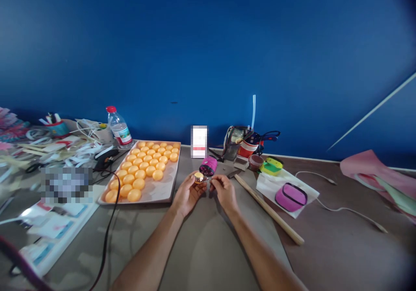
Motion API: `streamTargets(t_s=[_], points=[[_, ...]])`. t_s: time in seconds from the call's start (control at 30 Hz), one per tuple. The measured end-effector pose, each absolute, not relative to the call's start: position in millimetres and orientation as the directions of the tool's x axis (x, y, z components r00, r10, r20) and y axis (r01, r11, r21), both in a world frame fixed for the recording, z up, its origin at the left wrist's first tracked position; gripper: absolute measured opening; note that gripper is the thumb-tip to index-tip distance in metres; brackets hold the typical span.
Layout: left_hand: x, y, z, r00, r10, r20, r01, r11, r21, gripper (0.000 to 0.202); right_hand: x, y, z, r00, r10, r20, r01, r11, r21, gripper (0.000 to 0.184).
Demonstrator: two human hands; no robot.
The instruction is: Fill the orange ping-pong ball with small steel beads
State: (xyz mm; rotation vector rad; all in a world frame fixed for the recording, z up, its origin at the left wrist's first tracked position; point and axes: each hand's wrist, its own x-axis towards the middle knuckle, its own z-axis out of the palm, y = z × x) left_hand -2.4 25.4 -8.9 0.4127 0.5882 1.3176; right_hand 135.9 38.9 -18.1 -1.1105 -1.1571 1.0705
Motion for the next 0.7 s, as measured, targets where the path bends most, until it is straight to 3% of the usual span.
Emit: streamTargets(t_s=[0.33,0.57,0.7], points=[[-1,25,-8,0.162,0.973,-0.167,-0.762,0.23,0.605,0.028,132,37,-7,-0.108,0.994,-0.008,-0.513,-0.062,-0.856,0.026],[-2,25,-7,0.136,0.977,-0.167,-0.753,0.211,0.623,0.027,131,33,-2,-0.183,0.982,-0.043,-0.492,-0.13,-0.861,0.023],[-2,25,-10,0.159,0.976,-0.152,-0.728,0.219,0.65,0.031,131,33,-7,-0.122,0.992,-0.011,-0.404,-0.06,-0.913,0.02]])
